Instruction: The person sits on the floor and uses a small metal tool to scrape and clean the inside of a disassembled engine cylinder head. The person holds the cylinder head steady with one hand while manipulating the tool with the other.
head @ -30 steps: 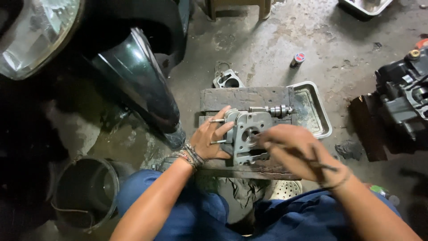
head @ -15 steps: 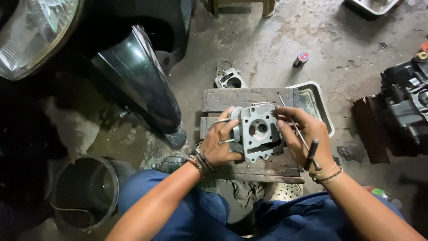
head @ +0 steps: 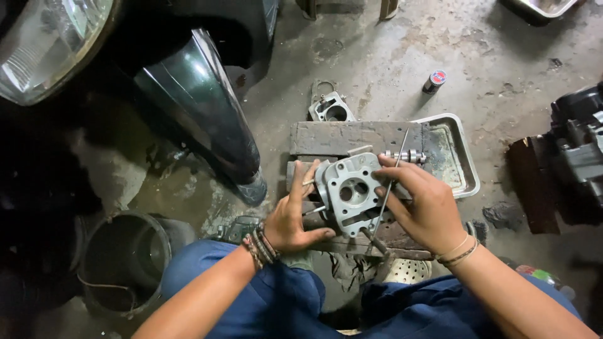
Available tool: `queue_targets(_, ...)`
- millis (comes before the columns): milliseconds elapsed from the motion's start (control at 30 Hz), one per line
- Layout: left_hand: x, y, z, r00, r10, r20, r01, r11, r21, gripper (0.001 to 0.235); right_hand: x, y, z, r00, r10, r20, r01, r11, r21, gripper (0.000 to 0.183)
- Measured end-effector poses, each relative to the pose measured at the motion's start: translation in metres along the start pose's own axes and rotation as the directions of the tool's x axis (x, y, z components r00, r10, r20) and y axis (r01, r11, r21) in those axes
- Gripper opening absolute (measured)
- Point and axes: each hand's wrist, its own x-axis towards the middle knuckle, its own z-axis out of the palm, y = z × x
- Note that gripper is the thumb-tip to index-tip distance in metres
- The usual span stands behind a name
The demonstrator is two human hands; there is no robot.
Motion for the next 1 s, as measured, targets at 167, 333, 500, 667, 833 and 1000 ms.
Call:
queue_targets(167, 0.009, 0.022, -0.006, 0.983, -0.176, 0.050, 0.171, 0.982, 0.085, 0.123, -0.002, 0.009, 0.005, 0.998, -0.056, -0.001, 0.055, 0.998, -0.031, 0.019)
queue_targets(333, 0.023, 0.050, -0.024, 0.881, -0.455, 0.128, 0.412, 0.873, 0.262, 0.118, 0.003, 0.007, 0.011, 0.998, -0.065, -0.026, 0.063, 0.997, -0.051, 0.016)
queue_targets(500, 0.041, 0.066, -0.042, 0.763, -0.644, -0.064, 0.470, 0.483, 0.739, 0.137, -0.001, 0.014, 0.021, 0.996, -0.071, -0.049, 0.065, 0.991, -0.118, 0.016)
queue_targets(667, 0.039, 0.041, -0.028, 0.962, -0.265, 0.064, 0.195, 0.834, 0.516, 0.148, 0.003, 0.009, 0.021, 0.992, -0.110, -0.054, 0.103, 0.987, -0.120, 0.015)
queue_targets(833, 0.027, 0.001, 0.001, 0.998, -0.059, 0.026, 0.033, 0.811, 0.584, 0.151, -0.006, 0.007, 0.017, 0.991, -0.122, -0.060, 0.112, 0.982, -0.155, 0.018)
queue_targets(1000, 0.032, -0.002, 0.016, 0.970, 0.181, -0.161, -0.033, 0.757, 0.653, 0.104, -0.005, 0.001, 0.007, 0.986, -0.150, -0.067, 0.144, 0.986, -0.084, 0.016)
